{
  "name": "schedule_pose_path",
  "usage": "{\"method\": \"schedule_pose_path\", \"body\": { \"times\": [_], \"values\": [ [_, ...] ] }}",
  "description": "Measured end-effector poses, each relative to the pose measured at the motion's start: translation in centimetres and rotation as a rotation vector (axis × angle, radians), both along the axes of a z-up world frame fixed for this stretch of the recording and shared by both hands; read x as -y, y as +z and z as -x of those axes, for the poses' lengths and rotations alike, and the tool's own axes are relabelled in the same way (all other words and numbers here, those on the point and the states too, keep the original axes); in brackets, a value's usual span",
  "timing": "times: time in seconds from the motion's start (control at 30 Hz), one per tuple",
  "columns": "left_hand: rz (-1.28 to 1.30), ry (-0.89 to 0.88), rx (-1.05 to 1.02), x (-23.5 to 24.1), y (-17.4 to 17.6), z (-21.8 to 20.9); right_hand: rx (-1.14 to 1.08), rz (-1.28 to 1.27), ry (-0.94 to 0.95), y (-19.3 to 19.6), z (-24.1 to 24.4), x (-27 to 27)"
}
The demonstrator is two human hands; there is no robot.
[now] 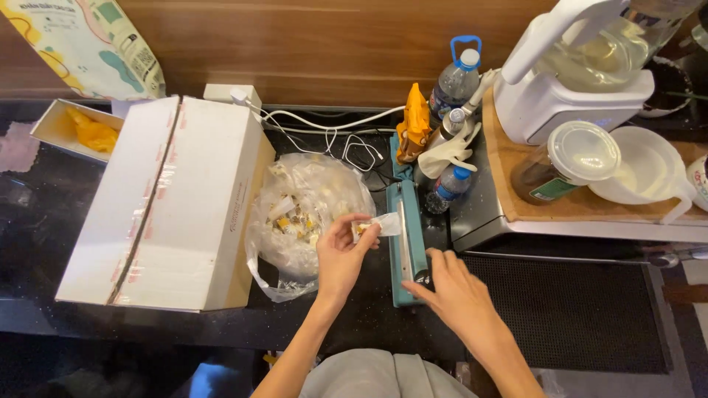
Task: Sealing small plastic bags containing pastries using a manual impulse heat sealer and placing them into a box.
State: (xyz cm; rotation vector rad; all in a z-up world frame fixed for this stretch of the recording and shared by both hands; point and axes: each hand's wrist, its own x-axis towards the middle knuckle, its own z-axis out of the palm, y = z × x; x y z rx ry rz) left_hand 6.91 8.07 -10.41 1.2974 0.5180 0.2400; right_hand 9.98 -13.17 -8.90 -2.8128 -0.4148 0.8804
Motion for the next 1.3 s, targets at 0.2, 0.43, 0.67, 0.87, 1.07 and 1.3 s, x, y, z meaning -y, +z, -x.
{"method": "schedule_pose_path", "body": {
  "times": [0.2, 0.43, 0.67, 0.87, 1.07, 1.3],
  "values": [
    [0.067, -0.066, 0.334, 1.5, 7.7, 1.4, -0.028, -1.039, -0.476, 9.1, -0.4, -1.0],
    [0.041, -0.104, 0.467, 3.6, 11.3, 2.7, 0.224, -1.51, -0.55, 12.7, 1.7, -1.3],
    [0.033, -0.12, 0.327, 6.4, 13.3, 4.2, 0.387, -1.353, -0.251, 16.3, 0.5, 0.5],
    [-0.015, -0.148, 0.297, 6.5, 14.9, 4.0, 0.387, -1.088, 0.063, 20.2, -1.2, 1.9],
    [0.025, -0.061, 0.364, 6.0, 15.6, 3.7, 0.194, -1.272, -0.156, 20.9, -1.7, 1.7],
    [0.066, -0.117, 0.49, 5.6, 18.1, 4.3, 0.16, -1.464, -0.197, 17.9, 0.3, 1.2]
  ]
}}
